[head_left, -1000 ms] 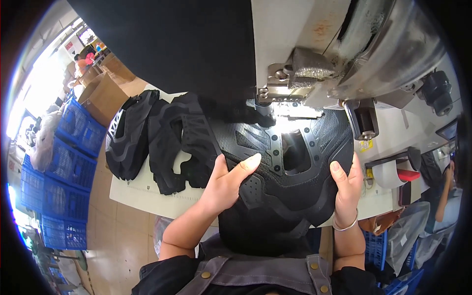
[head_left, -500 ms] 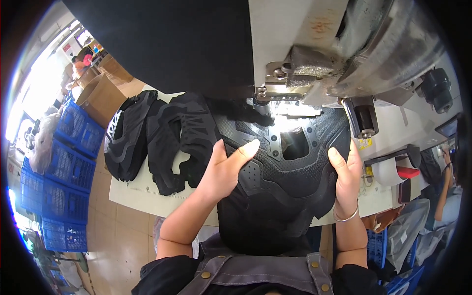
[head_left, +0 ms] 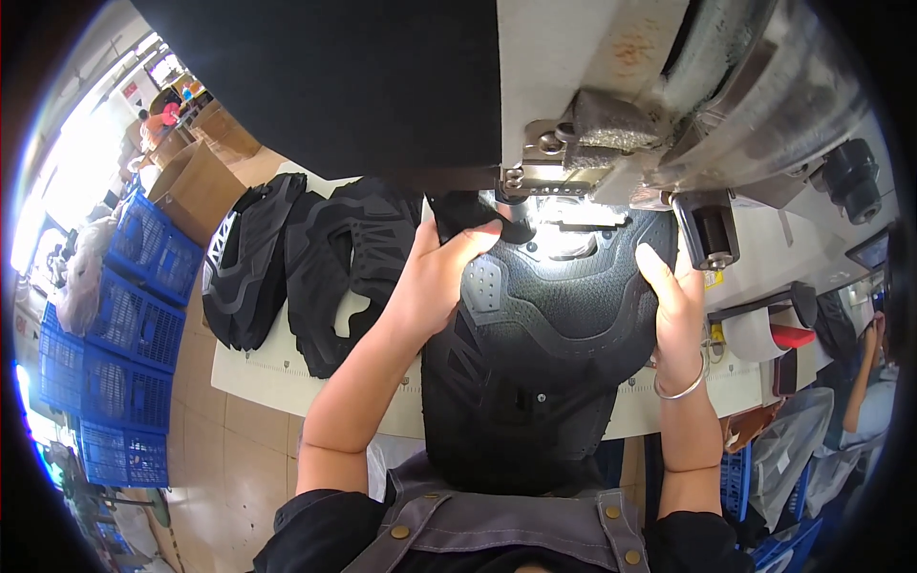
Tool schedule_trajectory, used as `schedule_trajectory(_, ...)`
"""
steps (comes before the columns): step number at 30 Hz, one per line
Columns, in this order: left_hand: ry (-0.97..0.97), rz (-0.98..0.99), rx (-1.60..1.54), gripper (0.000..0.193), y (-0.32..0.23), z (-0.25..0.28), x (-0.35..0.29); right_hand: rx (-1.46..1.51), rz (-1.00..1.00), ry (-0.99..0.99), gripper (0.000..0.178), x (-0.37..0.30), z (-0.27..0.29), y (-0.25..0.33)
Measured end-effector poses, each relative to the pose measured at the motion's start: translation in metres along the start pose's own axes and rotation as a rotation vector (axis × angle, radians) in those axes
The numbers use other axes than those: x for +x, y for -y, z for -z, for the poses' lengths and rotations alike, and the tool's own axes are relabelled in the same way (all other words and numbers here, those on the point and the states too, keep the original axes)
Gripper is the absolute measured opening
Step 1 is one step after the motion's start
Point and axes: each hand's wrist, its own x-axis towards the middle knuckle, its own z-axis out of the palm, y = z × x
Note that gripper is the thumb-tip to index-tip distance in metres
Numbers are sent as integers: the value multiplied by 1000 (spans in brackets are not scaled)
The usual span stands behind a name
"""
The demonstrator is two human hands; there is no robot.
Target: Aligning and checking stitching on black shoe upper components at a sewing machine station.
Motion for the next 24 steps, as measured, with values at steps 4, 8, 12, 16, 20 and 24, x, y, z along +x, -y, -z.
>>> schedule_trajectory(4,-50,172,-144,24,-8,-1,14,-7,13,-12,31,7,2,-4)
schedule_trajectory(8,-92,495,-157,19,-4,11,35,81,-30,-34,30,9,-5,-1)
schedule_trajectory(12,-12,458,-300,20,-6,14,46,152,-57,-8,26,1,-5,-4)
schedule_trajectory(16,-123,503,-471,28,3,14,36,243,-85,-12,20,-10,-7,-5)
schedule_trajectory(20,-242,528,-576,37,9,10,3,228,-100,-1,17,-16,-6,-6)
schedule_trajectory(24,60,470,-468,47,3,10,-41,136,-168,2,16,-26,1,-7)
